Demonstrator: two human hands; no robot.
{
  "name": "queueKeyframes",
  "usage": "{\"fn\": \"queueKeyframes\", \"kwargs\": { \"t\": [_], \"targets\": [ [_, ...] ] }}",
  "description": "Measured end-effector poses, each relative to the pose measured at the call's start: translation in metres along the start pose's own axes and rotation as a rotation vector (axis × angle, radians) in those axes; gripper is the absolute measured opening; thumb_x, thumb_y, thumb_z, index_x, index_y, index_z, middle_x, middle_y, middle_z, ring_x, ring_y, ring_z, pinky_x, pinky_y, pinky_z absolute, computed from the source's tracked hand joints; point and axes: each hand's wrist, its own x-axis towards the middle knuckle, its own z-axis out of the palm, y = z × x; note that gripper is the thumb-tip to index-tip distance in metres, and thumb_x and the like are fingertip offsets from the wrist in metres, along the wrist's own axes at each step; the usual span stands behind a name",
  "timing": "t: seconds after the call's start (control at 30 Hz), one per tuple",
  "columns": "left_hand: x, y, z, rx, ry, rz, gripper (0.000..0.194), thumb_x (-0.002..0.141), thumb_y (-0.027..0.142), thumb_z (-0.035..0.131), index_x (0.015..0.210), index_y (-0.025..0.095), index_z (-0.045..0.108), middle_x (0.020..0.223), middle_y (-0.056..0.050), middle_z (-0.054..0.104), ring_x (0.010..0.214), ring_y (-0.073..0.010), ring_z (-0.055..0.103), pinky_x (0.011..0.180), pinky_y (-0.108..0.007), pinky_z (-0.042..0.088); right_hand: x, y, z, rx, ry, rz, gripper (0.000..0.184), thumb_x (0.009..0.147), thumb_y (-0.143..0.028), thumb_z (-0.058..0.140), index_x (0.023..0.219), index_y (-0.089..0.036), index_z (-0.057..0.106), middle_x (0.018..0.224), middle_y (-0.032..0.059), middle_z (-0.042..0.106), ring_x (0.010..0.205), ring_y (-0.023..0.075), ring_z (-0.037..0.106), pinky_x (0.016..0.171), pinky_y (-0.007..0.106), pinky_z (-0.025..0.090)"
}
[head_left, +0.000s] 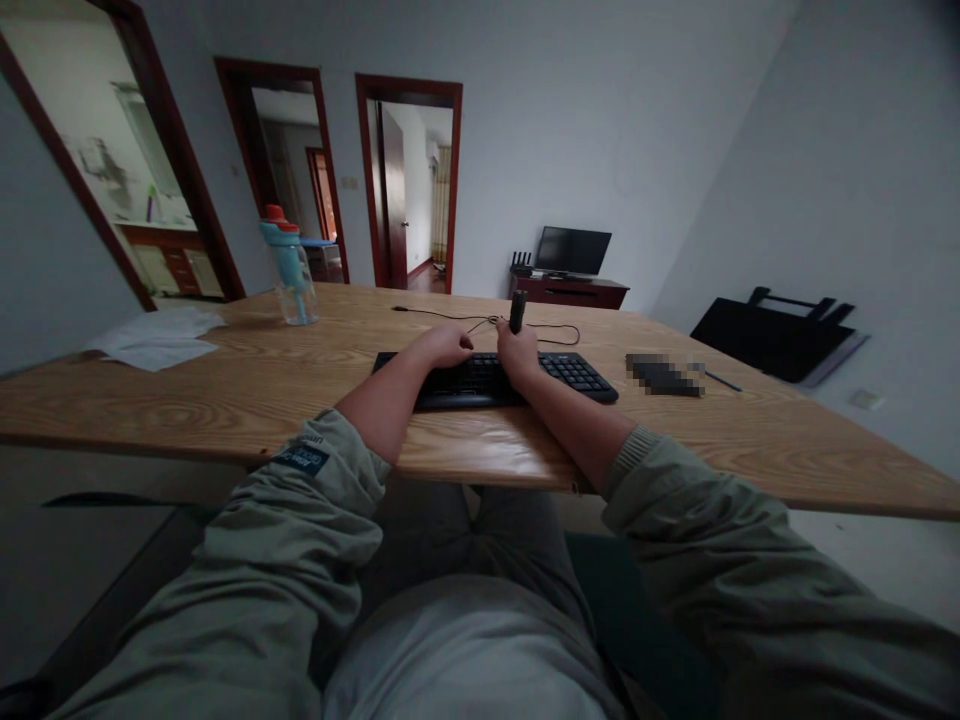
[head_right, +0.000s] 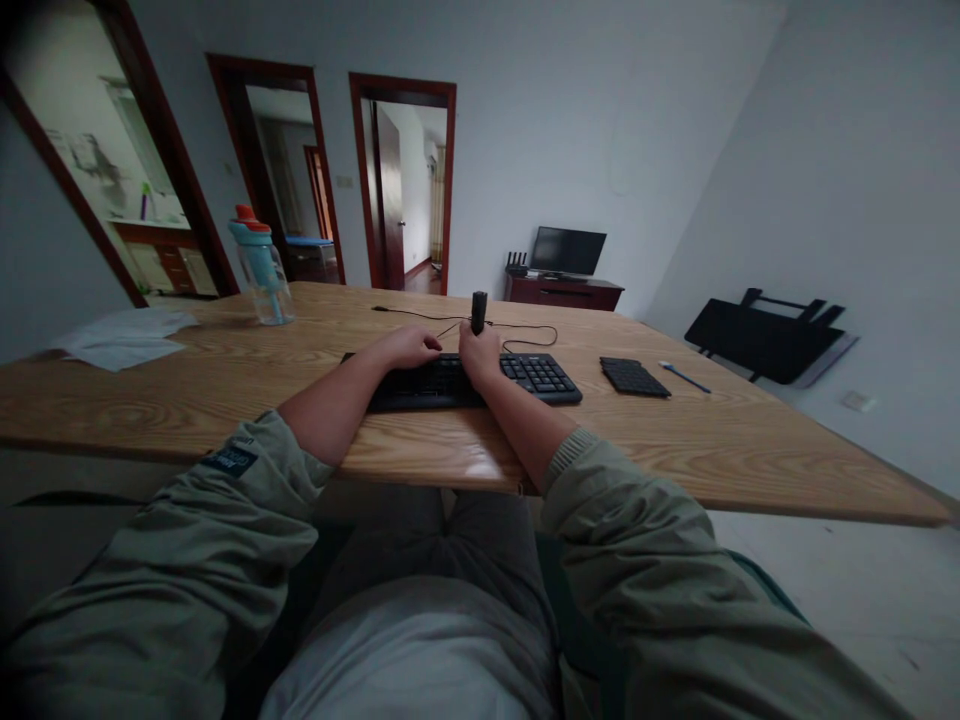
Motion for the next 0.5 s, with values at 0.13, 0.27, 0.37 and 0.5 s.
{"fn": "queueKeyframes", "kwargs": {
  "t": [0.13, 0.27, 0.37, 0.5],
  "targets": [
    [0.001, 0.000, 0.005, 0.020, -0.007, -0.056, 0.030, 0.082, 0.027, 0.058, 0.103, 0.020, 0.079, 0.099, -0.006, 0.078, 0.084, -0.0181, 0.067, 0.073, -0.024, 0.047, 0.001, -0.011, 0.010, -0.120, 0.091, -0.017, 0.032, 0.091, -0.038, 0.047, 0.064, -0.021, 0.050, 0.062, 0.0039, 0.053, 0.062, 0.0176, 0.053, 0.060, 0.027, 0.041],
    [0.001, 0.002, 0.005, 0.019, 0.024, -0.062, 0.031, 0.083, 0.028, 0.058, 0.104, 0.019, 0.079, 0.101, -0.008, 0.078, 0.087, -0.0204, 0.068, 0.076, -0.027, 0.047, 0.002, -0.016, 0.018, -0.219, 0.072, -0.074, 0.029, 0.088, -0.035, 0.050, 0.063, -0.021, 0.053, 0.063, 0.0076, 0.056, 0.069, 0.0221, 0.059, 0.068, 0.029, 0.045],
    [0.001, 0.002, 0.005, 0.002, 0.018, -0.065, 0.029, 0.082, 0.028, 0.059, 0.099, 0.019, 0.080, 0.097, -0.008, 0.078, 0.083, -0.0202, 0.068, 0.075, -0.027, 0.047, 0.003, -0.015, 0.019, -0.245, 0.067, -0.110, 0.027, 0.086, -0.033, 0.051, 0.062, -0.021, 0.054, 0.063, 0.0086, 0.056, 0.072, 0.0234, 0.059, 0.070, 0.030, 0.046],
    [0.000, 0.003, 0.005, -0.012, 0.009, -0.066, 0.030, 0.082, 0.024, 0.057, 0.101, 0.017, 0.080, 0.097, -0.008, 0.078, 0.081, -0.0196, 0.067, 0.074, -0.027, 0.047, 0.010, -0.009, 0.014, -0.180, 0.099, -0.013, 0.023, 0.084, -0.033, 0.051, 0.064, -0.021, 0.054, 0.058, 0.0055, 0.050, 0.064, 0.0219, 0.055, 0.064, 0.030, 0.046]
  ]
}}
